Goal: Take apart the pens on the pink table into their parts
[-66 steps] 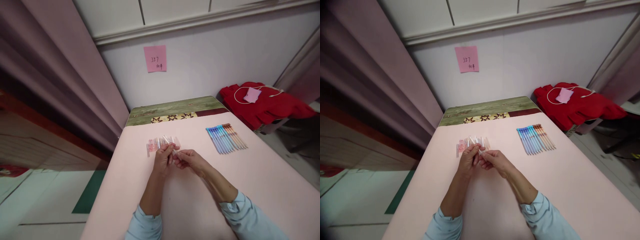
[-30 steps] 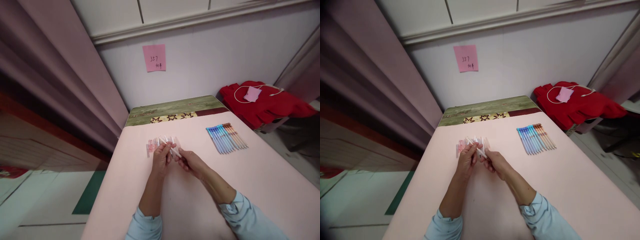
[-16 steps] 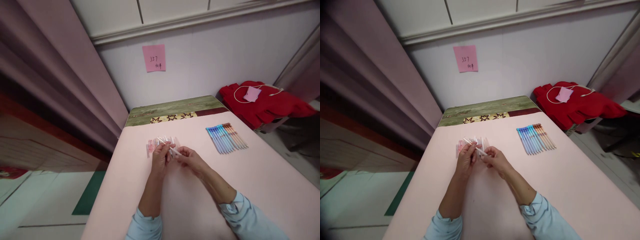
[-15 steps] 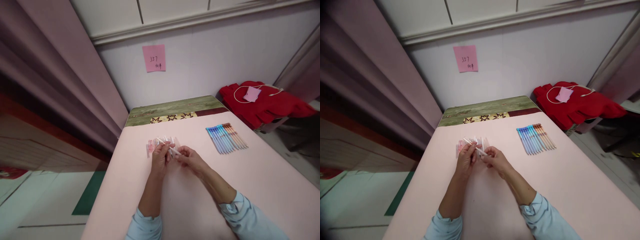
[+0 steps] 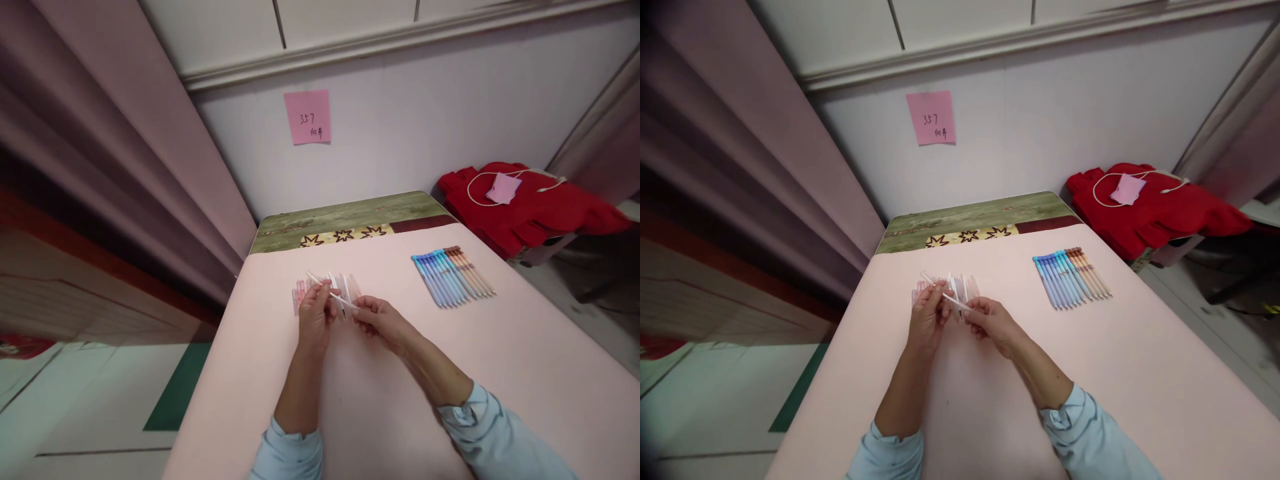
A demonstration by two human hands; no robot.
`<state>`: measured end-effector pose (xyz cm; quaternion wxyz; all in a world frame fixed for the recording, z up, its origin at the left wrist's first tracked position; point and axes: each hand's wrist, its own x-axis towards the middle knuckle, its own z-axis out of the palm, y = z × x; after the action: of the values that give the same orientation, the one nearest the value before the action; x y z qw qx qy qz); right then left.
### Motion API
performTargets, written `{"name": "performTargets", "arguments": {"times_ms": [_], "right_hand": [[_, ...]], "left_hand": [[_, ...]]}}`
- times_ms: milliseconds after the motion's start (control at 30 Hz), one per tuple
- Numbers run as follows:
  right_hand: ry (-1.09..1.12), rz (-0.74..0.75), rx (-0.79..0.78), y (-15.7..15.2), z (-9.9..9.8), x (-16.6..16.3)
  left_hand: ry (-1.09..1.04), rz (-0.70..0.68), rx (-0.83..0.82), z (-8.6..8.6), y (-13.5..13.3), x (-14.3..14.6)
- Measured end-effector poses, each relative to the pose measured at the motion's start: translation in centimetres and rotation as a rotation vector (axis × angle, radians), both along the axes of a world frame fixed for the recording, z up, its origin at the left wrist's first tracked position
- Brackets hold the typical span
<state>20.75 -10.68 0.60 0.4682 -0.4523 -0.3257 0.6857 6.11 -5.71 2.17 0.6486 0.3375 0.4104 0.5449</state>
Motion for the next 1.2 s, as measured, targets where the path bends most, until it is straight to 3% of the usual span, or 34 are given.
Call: {"name": "performTargets", "arguments": {"times_ms": [167,300,367,500,600,733,833,900,1033,1200], "right_hand": [[-0.278,0.022,0.03,0.3,0.0,1.7],[-0.731,-0.25,0.144,0.6,0.3,3.4],[-0.839,-0.305,0.154,0.6,0.2,3.4],[-0.828,-0.242,0.17,0.5,-0.4,2.1],[-0.896,-0.228,0.185,0.5,-0.6,1.7],[-1.016,-0.198,0.147,0.5,-0.4,2.1],[-1.082,-0.116,0.195,0.4,0.0,2.0],[-1.164,-0.066,0.231,0.2,0.3,1.7],[-1.307,-0.004,0.23,-0.1,1.2,1.3],[-1.235,0.017,0.223,-0.2,1.6,1.3]], "left_hand": [[-0.056,0.226,0.035,0.1,1.1,-1.8],[0.083,0.394,0.081,-0.2,1.7,-3.1],[0.188,0.328,0.089,-0.6,1.7,-2.8],[0.321,0.129,0.074,-1.1,1.2,-1.6],[0.442,0.171,0.124,-1.0,1.0,-2.0],[0.889,0.221,0.183,-0.1,1.1,-3.7],[1.284,0.159,0.136,0.5,1.0,-4.2],[1.433,0.103,0.092,0.7,0.9,-3.9],[1.44,0.083,0.079,0.6,0.6,-3.5],[1.314,0.186,0.142,0.3,0.5,-3.7]]}}
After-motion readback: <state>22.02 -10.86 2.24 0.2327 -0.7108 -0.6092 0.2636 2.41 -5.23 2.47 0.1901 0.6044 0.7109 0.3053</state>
